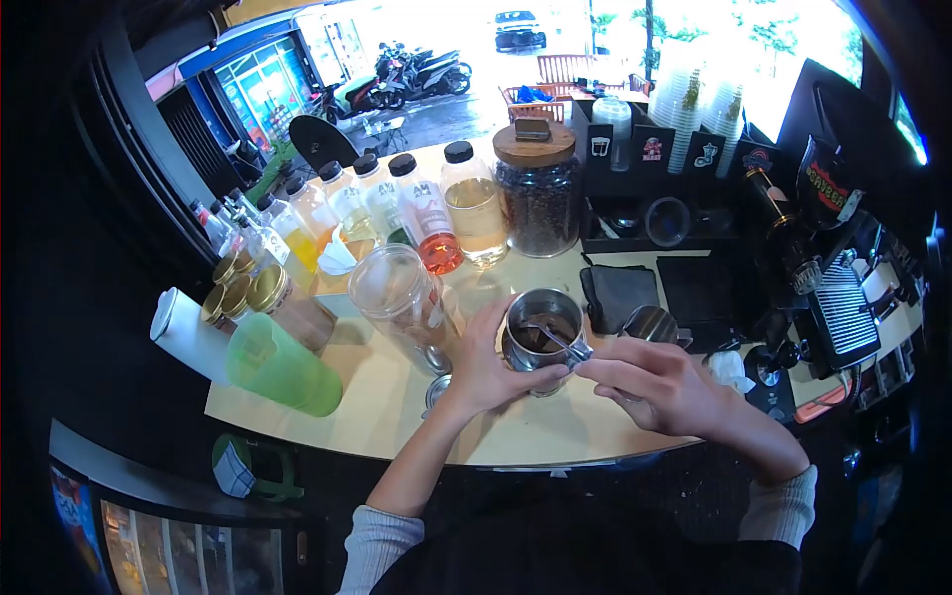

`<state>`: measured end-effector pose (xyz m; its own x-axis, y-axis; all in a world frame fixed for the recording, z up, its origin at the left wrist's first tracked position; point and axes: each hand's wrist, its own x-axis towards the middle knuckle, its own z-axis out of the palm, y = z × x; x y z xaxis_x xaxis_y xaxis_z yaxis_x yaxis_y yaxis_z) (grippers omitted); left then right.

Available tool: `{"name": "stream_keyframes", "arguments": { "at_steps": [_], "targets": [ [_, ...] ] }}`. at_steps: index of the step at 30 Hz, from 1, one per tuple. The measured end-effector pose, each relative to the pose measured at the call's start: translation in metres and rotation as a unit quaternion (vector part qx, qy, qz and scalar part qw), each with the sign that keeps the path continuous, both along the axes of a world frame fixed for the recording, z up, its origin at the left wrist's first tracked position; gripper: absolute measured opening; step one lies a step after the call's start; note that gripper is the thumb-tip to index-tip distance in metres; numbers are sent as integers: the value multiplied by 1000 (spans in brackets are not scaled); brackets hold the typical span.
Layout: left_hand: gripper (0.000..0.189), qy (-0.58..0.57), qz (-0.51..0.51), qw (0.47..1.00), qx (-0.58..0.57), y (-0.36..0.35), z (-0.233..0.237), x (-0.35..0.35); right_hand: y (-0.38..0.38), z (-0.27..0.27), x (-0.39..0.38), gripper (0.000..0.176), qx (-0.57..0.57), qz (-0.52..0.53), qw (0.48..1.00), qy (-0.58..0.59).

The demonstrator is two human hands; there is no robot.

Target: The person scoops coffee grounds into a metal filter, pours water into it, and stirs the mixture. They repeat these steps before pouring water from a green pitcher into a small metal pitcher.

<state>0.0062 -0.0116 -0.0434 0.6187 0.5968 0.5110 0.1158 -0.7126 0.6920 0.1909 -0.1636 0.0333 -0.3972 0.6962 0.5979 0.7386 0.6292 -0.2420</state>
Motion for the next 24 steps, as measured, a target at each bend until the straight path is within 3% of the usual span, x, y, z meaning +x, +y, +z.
{"name": "stream_keyframes", "arguments": {
  "at_steps": [3, 7, 11, 15, 18, 24],
  "targets": [
    [83, 6, 31, 999, -34, -6, 4, 6, 1, -2, 6, 35, 13, 10, 1000, 17],
    [81, -26, -3, 997, -71, -1, 4, 7, -1, -9, 13, 33, -4, -38, 999, 28],
    [83, -52, -72, 990, -112, 4, 13, 5, -8, -3, 8, 38, 25, 29, 999, 24],
    [85, -71, -102, 985, -116, 11, 20, 4, -7, 0, 14, 41, 66, 2, 998, -20],
    [88, -45, -112, 989, -80, 19, 21, 4, -11, -1, 8, 45, 47, 34, 998, 5],
    [85, -21, -147, 988, -42, 19, 38, 5, -16, 10, 14, 41, 8, 0, 1000, 22]
  ]
}}
